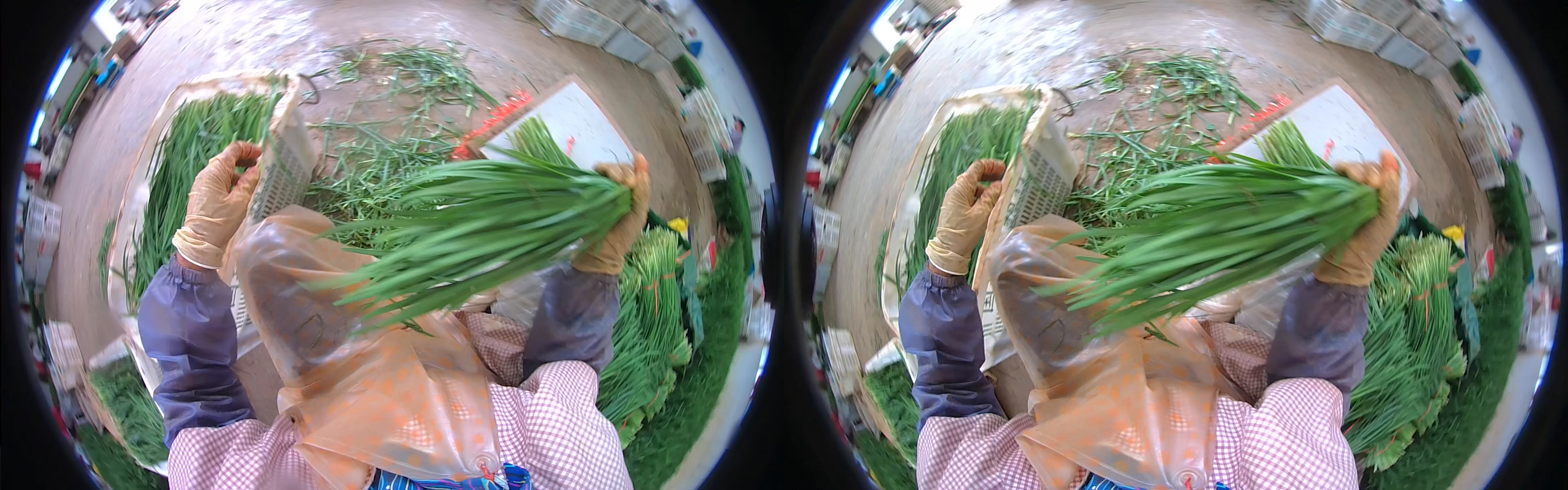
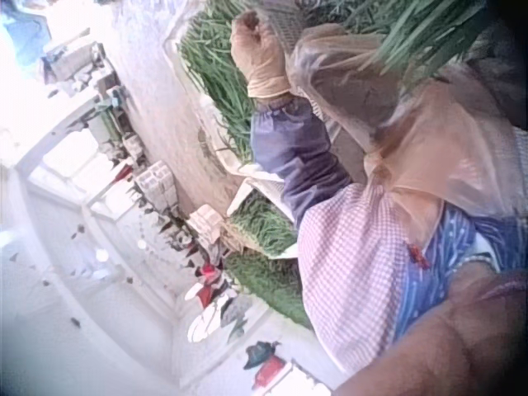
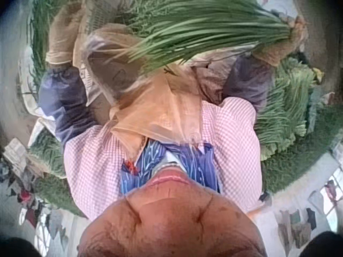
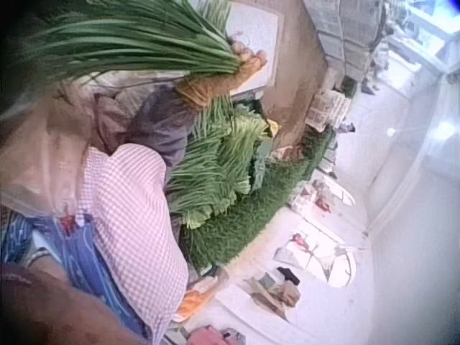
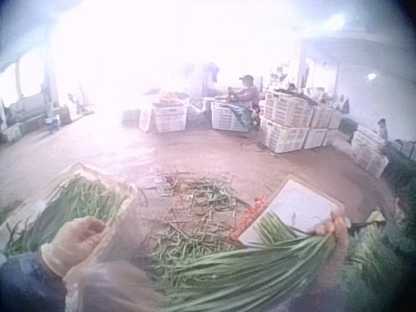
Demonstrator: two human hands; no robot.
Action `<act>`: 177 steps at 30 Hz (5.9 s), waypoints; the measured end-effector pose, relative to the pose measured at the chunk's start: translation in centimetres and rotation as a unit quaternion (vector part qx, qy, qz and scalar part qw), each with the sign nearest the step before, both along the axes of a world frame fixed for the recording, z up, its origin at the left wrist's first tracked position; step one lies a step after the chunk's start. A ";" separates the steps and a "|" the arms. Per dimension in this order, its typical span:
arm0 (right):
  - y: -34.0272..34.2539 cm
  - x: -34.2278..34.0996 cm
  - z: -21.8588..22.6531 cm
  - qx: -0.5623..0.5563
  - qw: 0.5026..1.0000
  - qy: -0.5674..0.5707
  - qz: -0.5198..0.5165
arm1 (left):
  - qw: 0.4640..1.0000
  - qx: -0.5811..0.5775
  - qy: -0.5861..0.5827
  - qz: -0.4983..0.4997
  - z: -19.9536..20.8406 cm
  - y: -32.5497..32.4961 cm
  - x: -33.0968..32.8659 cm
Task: The person gathers bunches of green chives, removes loose leaves by hand, and secures the bundles using red plastic ties before placing them into a white crate.
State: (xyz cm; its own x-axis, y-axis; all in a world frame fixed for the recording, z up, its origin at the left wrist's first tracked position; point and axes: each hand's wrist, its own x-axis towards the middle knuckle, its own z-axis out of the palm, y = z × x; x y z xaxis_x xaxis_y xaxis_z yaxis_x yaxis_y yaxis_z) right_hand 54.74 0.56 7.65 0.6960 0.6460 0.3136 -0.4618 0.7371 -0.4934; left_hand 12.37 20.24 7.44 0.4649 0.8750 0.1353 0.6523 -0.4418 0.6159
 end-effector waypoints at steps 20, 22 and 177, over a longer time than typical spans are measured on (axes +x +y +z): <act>0.0 -0.8 -1.5 -0.006 0.998 -0.033 0.061 | 0.888 -0.318 -0.333 0.022 -2.7 -12.1 4.8; 0.2 -0.5 -1.6 0.000 0.995 -0.036 0.089 | 0.901 -0.334 -0.275 0.006 -3.1 -12.2 5.4; -0.4 15.3 1.5 -0.531 0.584 -0.609 0.076 | 0.965 0.018 0.094 -0.243 -9.2 -7.3 35.7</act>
State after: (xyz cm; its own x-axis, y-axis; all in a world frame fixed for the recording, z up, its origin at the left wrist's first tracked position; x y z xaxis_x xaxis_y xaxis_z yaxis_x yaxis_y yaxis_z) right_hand 70.05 0.20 9.16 0.2841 0.9516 -0.1172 0.6884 -0.2875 -0.6659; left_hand 48.04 12.95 -1.75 0.8383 0.5440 0.0356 0.4614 -0.7428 0.4851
